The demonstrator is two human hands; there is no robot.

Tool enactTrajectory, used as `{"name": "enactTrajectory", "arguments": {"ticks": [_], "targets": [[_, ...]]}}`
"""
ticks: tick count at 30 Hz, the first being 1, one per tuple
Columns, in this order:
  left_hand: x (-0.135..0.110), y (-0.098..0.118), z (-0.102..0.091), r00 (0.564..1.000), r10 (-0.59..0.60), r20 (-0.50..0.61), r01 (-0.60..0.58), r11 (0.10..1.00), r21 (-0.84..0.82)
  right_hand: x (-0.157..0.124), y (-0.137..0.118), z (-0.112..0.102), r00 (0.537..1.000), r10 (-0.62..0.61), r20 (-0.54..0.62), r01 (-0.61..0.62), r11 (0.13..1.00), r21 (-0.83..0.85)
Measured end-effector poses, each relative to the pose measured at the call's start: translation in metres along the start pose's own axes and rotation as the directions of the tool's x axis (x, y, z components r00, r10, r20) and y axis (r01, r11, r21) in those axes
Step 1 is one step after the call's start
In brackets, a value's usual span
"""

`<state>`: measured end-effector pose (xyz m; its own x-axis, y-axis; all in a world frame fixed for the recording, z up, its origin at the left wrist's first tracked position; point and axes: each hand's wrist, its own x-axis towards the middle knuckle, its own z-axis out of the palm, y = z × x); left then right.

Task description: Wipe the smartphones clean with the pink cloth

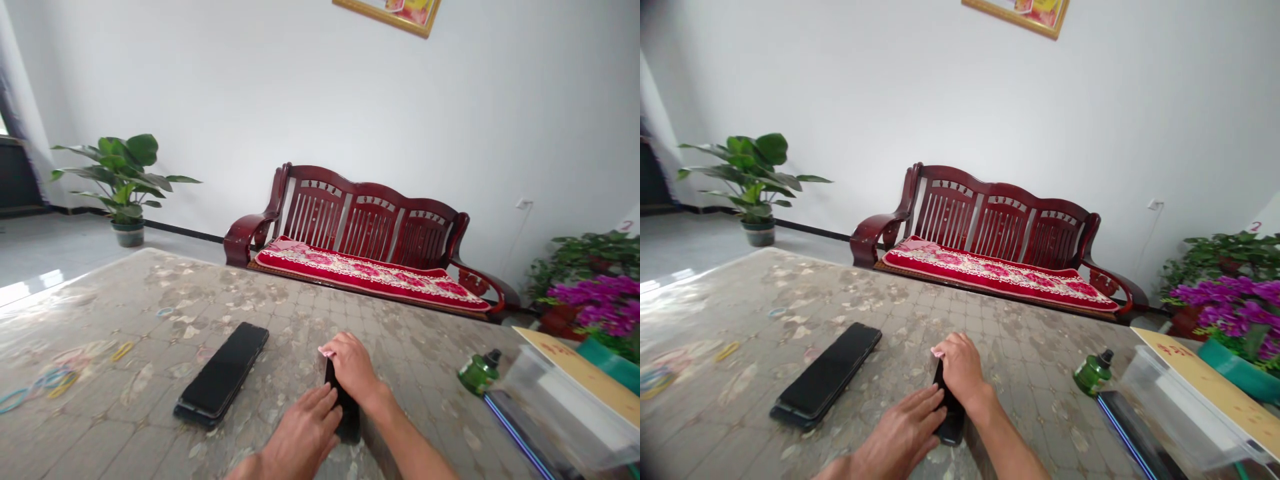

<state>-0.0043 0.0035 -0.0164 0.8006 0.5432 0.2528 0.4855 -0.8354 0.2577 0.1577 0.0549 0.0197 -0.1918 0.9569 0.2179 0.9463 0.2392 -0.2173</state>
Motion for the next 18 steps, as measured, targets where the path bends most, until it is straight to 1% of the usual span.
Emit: {"name": "enactTrajectory", "arguments": {"ticks": [3,5,7,9,11,14,16,17,18], "targets": [[0.0,0.0,0.004,1.0,0.0,-0.01,0.0,1.0,0.016,0.009,0.004,-0.005,0.999,0.05,0.005,-0.05,0.998,-0.05],[0.0,0.0,0.005,1.0,0.0,-0.011,0.0,1.0,0.024,0.017,0.007,-0.01,0.999,0.032,0.041,-0.027,0.994,-0.103],[0.0,0.0,0.006,1.0,0.006,-0.01,-0.006,1.0,0.03,0.023,0.007,-0.015,0.995,-0.035,0.098,0.05,0.986,-0.16],[0.001,0.001,0.005,1.0,0.015,-0.01,-0.015,0.999,0.036,0.025,0.005,-0.022,0.979,-0.118,0.164,0.151,0.966,-0.207],[0.001,0.001,0.005,1.0,0.015,-0.015,-0.014,0.999,0.042,0.023,0.002,-0.028,0.951,-0.201,0.236,0.257,0.937,-0.238],[0.0,0.001,0.007,1.0,0.01,-0.026,-0.009,0.999,0.036,0.018,-0.004,-0.035,0.887,-0.318,0.334,0.407,0.88,-0.244],[0.0,0.0,0.01,0.999,0.011,-0.048,-0.01,1.0,0.02,0.017,-0.006,-0.037,0.849,-0.369,0.377,0.475,0.847,-0.24],[0.0,0.0,0.011,0.998,0.009,-0.058,-0.008,1.0,0.014,0.017,-0.007,-0.038,0.841,-0.377,0.388,0.488,0.837,-0.246],[0.0,0.0,0.012,0.998,0.006,-0.063,-0.005,1.0,0.01,0.018,-0.008,-0.038,0.844,-0.368,0.39,0.484,0.835,-0.262]]}}
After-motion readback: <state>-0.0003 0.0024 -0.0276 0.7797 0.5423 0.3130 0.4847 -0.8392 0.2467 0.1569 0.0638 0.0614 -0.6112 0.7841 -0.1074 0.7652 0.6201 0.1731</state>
